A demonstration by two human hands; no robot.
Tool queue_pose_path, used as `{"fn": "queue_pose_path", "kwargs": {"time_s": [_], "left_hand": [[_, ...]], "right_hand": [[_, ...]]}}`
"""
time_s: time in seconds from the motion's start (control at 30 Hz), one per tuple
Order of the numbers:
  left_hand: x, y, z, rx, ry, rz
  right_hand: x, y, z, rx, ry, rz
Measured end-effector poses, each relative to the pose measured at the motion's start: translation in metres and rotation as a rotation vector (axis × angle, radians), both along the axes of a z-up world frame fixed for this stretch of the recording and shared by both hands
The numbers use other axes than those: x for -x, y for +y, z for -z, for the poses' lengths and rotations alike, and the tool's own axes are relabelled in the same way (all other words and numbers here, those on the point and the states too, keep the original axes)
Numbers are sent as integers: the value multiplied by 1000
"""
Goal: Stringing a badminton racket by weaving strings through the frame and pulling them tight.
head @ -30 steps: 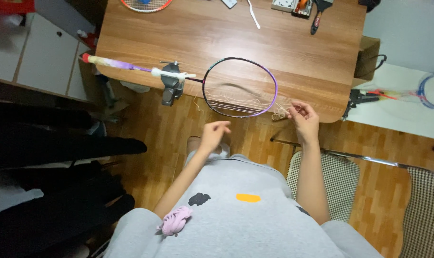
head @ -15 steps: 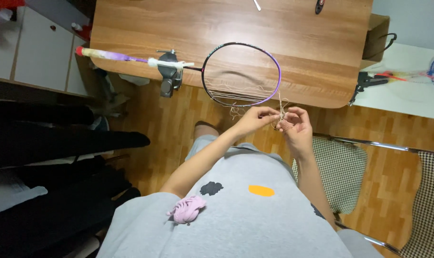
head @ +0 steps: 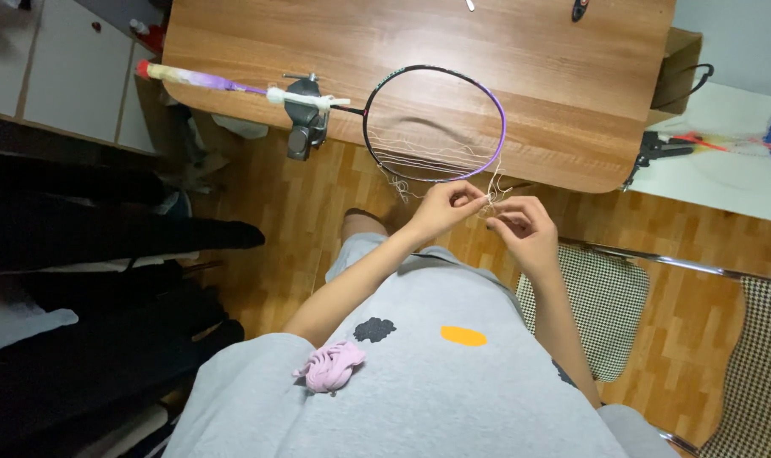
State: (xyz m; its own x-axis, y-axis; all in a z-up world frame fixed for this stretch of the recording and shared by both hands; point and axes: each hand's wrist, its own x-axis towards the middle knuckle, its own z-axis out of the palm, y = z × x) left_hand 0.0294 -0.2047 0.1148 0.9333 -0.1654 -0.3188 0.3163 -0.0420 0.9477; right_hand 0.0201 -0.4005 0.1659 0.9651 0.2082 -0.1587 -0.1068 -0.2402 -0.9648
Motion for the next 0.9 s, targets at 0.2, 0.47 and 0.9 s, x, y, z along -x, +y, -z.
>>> {"fn": "queue_pose_path", "kwargs": {"time_s": [0.2, 0.47, 0.9], "left_hand": [[4, 2, -9, 8, 19, 29], [13, 2, 5, 122, 7, 13], [14, 1, 34, 244, -13, -56]], "right_hand": [[5, 20, -11, 224, -80, 113], [10, 16, 7, 135, 58, 171], [13, 25, 62, -188, 276, 249]]}}
